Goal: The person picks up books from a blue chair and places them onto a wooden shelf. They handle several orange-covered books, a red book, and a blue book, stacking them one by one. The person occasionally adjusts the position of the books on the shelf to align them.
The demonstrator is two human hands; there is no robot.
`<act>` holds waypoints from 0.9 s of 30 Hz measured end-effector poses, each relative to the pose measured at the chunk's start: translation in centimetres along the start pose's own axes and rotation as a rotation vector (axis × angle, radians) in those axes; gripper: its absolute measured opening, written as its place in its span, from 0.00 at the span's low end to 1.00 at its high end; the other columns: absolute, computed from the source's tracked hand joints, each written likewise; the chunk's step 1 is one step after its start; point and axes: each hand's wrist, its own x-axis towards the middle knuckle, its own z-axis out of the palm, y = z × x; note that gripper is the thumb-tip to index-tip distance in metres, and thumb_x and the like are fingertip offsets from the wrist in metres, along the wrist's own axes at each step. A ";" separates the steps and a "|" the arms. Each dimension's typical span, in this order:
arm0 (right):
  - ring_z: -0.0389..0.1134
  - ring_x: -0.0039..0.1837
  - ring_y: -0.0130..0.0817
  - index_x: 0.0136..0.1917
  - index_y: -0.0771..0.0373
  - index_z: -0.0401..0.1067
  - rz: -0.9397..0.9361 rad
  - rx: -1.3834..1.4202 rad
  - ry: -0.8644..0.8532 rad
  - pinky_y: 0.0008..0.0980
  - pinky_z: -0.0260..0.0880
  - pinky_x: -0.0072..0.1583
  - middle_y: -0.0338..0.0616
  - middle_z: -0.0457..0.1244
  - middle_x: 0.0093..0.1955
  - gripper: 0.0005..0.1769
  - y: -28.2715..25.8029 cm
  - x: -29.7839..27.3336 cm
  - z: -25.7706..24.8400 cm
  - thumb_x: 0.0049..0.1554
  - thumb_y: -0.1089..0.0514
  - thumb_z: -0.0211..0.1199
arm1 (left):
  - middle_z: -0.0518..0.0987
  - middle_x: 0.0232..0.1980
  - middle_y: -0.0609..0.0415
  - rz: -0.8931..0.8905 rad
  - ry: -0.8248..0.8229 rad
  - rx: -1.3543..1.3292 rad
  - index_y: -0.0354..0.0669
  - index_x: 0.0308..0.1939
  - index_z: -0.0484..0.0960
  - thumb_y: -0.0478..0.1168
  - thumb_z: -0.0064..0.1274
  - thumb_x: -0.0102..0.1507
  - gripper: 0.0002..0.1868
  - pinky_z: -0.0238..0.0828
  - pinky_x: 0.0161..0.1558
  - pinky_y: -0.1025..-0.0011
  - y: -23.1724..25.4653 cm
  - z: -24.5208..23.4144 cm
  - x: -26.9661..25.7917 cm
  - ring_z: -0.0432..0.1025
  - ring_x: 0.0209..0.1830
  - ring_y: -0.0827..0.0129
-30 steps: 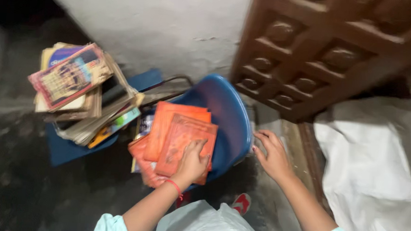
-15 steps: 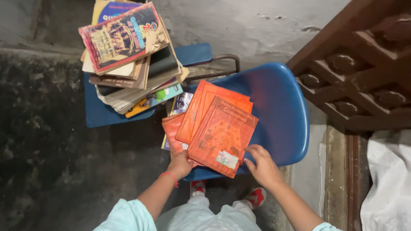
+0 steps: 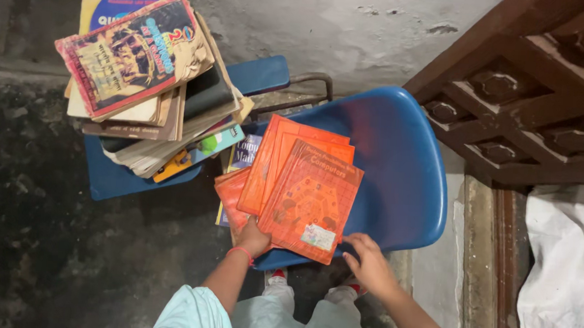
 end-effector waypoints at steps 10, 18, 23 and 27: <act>0.72 0.56 0.45 0.59 0.60 0.77 0.173 0.050 0.034 0.39 0.72 0.58 0.46 0.70 0.54 0.19 4.0 -1.7 2.6 0.56 0.51 0.65 | 0.86 0.42 0.42 0.090 -0.226 -0.337 0.36 0.54 0.83 0.49 0.56 0.61 0.24 0.78 0.40 0.64 4.4 2.5 -0.9 0.83 0.38 0.58; 0.72 0.49 0.34 0.58 0.66 0.76 0.932 1.132 -0.389 0.31 0.73 0.49 0.49 0.71 0.49 0.44 -0.2 -4.4 1.6 0.56 0.24 0.50 | 0.80 0.33 0.51 -0.024 -0.335 -0.885 0.38 0.49 0.80 0.46 0.52 0.65 0.16 0.64 0.24 0.73 12.4 0.8 -11.8 0.70 0.23 0.71; 0.70 0.58 0.38 0.70 0.54 0.62 0.757 1.565 0.133 0.41 0.73 0.55 0.45 0.66 0.61 0.28 -4.5 -4.5 -0.2 0.60 0.44 0.57 | 0.79 0.32 0.57 0.034 -0.294 -1.027 0.43 0.50 0.80 0.47 0.51 0.65 0.15 0.62 0.24 0.74 13.5 1.5 -18.8 0.66 0.22 0.74; 0.70 0.65 0.41 0.73 0.55 0.57 0.579 1.581 0.284 0.47 0.74 0.60 0.47 0.64 0.68 0.27 -8.1 -4.8 -2.6 0.61 0.59 0.53 | 0.76 0.32 0.60 -0.030 -0.380 -1.155 0.46 0.52 0.78 0.54 0.50 0.67 0.18 0.62 0.26 0.75 12.7 1.6 -21.4 0.66 0.23 0.77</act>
